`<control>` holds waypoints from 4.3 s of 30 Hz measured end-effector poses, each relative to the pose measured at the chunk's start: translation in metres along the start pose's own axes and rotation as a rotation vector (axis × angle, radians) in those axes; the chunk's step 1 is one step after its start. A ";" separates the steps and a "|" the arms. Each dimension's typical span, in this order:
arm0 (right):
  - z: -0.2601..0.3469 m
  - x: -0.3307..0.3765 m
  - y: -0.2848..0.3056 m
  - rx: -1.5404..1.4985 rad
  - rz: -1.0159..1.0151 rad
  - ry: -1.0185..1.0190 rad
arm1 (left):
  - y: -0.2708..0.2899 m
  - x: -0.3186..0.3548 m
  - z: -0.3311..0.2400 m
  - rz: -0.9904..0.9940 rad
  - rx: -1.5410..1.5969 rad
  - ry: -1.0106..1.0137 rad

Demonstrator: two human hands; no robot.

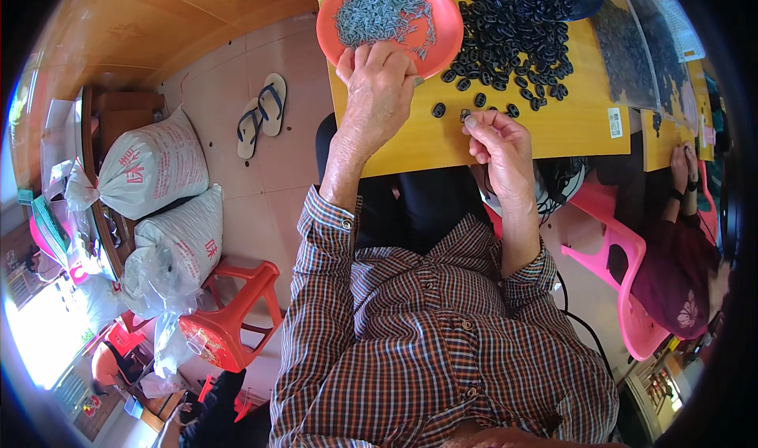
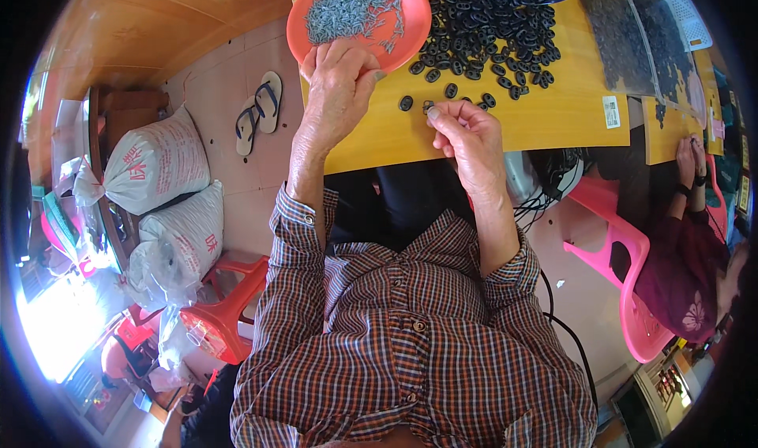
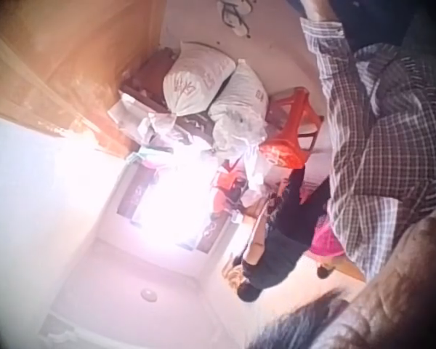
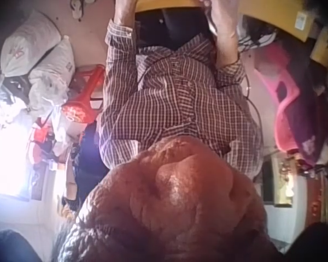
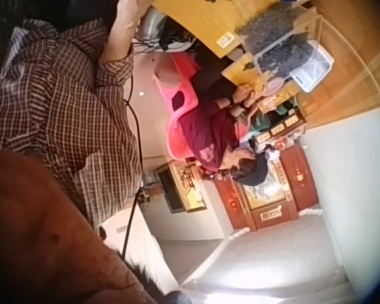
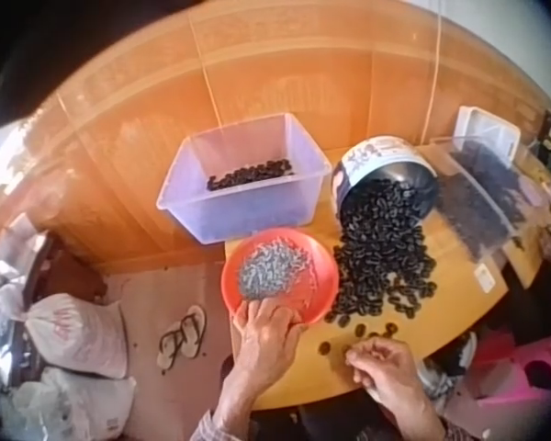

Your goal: Inspecting and sorting small black plastic components on a workstation table.

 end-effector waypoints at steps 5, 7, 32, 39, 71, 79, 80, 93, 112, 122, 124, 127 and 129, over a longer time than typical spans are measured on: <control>0.001 0.000 0.001 -0.023 0.009 -0.008 | 0.001 0.000 -0.009 -0.103 -0.036 -0.053; 0.001 0.001 0.001 -0.073 0.006 0.001 | 0.002 0.003 -0.017 -0.180 -0.090 -0.080; 0.009 0.021 -0.011 0.002 0.040 0.077 | -0.026 0.049 -0.044 -0.207 1.362 0.579; 0.008 0.022 -0.014 0.003 0.043 0.088 | -0.024 0.051 -0.045 -0.193 1.350 0.570; 0.015 0.030 -0.012 0.449 -0.022 0.337 | -0.019 0.053 -0.048 -0.111 1.229 0.571; 0.013 0.028 -0.013 0.431 0.018 0.348 | -0.024 0.057 -0.045 -0.121 1.234 0.579; 0.012 0.028 -0.013 0.430 0.019 0.349 | -0.025 0.057 -0.046 -0.138 1.291 0.574; 0.009 0.026 -0.012 0.308 -0.011 0.181 | -0.029 0.060 -0.048 -0.105 1.088 0.599; 0.005 0.023 -0.018 0.693 -0.159 0.734 | -0.036 0.066 -0.054 -0.162 1.258 0.711; 0.000 0.021 -0.007 0.421 -0.081 0.245 | -0.029 0.067 -0.045 -0.271 0.762 0.552; 0.002 0.021 -0.006 0.392 -0.129 0.232 | -0.029 0.063 -0.041 -0.255 0.510 0.431; 0.005 0.021 -0.005 0.388 -0.151 0.222 | -0.033 0.054 -0.042 -0.277 0.279 0.267; 0.005 0.021 -0.005 0.374 -0.156 0.218 | -0.036 0.049 -0.045 -0.200 0.164 0.238</control>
Point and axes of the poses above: each hand's wrist, its own x-axis away from the middle knuckle, its own y-axis out of the back of the hand, z = x × y, the point moved 1 cm from there along -x, towards the middle knuckle, and after that the axes turned 13 degrees about x, right-handed, at the moved point
